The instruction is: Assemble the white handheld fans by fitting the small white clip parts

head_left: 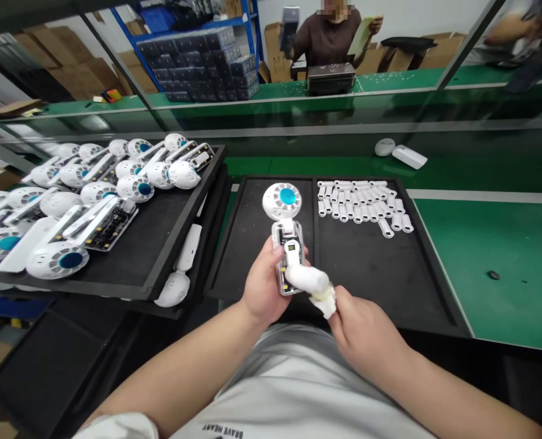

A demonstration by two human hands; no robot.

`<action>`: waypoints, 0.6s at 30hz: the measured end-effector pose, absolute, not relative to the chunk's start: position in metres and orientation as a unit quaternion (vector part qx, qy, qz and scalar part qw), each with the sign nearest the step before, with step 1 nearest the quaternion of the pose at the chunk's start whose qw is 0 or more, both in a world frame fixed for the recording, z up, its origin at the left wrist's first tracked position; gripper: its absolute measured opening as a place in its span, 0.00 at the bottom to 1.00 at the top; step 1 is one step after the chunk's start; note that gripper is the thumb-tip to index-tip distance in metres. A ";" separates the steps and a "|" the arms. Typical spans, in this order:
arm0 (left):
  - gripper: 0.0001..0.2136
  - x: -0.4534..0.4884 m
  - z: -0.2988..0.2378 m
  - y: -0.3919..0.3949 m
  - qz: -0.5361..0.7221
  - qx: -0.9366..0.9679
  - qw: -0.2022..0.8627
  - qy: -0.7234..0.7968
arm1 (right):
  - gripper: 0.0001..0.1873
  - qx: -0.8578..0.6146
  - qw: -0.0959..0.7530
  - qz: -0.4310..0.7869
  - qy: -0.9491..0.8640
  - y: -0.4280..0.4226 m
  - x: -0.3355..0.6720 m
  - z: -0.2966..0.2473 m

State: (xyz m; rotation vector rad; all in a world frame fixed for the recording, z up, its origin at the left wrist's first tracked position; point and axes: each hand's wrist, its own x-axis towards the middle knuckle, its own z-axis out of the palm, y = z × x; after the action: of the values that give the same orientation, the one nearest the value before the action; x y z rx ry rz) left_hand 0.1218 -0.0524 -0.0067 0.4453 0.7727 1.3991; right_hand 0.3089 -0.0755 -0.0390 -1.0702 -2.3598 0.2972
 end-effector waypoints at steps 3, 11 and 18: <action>0.18 0.114 -0.014 -0.050 0.595 0.182 0.695 0.361 | 0.12 -0.410 0.236 0.065 -0.879 -0.062 0.318 -0.043; 0.26 0.100 -0.010 -0.061 0.526 0.294 0.721 0.343 | 0.14 -0.639 0.062 -0.037 -0.766 -0.007 0.373 -0.076; 0.25 0.114 -0.011 -0.058 0.525 0.275 0.730 0.341 | 0.14 -0.632 -0.076 0.033 -0.771 -0.002 0.358 -0.092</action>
State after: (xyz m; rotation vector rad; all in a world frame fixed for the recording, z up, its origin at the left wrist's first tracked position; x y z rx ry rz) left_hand 0.1142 -0.0582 -0.0114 0.6053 0.7506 1.1551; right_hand 0.3579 -0.0022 -0.0916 -2.0872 -2.5459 0.1082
